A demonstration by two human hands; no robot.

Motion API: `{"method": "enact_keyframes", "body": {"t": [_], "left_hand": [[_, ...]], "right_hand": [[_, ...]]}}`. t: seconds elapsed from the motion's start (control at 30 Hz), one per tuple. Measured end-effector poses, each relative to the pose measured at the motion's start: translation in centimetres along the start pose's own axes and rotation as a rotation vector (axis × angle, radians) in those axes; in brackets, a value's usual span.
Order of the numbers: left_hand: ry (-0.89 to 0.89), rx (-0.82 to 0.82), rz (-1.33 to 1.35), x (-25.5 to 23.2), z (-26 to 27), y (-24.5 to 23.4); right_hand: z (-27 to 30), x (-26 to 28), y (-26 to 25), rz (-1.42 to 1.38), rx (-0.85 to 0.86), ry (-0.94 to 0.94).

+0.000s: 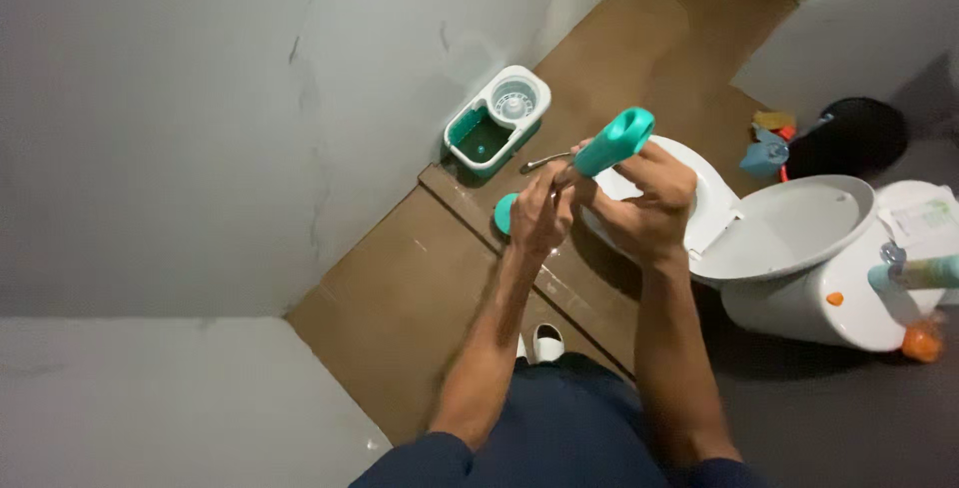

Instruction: The person assembles a mop by connecting the handle pieces and attaching the mop head, then places it into a spinner bucket and spins it manually.

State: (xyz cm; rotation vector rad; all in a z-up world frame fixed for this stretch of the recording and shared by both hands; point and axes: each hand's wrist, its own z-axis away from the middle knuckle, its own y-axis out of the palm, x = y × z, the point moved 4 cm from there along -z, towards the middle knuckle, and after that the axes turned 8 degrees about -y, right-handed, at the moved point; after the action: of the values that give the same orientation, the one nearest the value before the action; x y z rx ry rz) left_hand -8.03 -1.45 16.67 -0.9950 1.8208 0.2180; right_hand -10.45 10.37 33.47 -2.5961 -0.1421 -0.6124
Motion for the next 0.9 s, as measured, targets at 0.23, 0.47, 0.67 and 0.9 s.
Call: {"method": "enact_keyframes", "body": {"t": [0.23,0.47,0.67,0.9], "left_hand": [[-0.054,0.090,0.023,3.7,0.2,5.6],[-0.060,0.101,0.049,5.9,-0.6,10.2],[-0.182,0.140,-0.030,7.6,-3.4,14.8],[-0.289,0.127,-0.030,7.8,-6.1,16.9]], "right_hand": [[2.5,-3.2,-0.4,0.037,-0.031,0.035],[3.1,-8.8,-1.1,0.137,0.003,0.108],[1.1,-14.7,-2.6,0.149,0.060,0.128],[-2.0,-19.3,-3.6,0.073,0.067,0.040]]}}
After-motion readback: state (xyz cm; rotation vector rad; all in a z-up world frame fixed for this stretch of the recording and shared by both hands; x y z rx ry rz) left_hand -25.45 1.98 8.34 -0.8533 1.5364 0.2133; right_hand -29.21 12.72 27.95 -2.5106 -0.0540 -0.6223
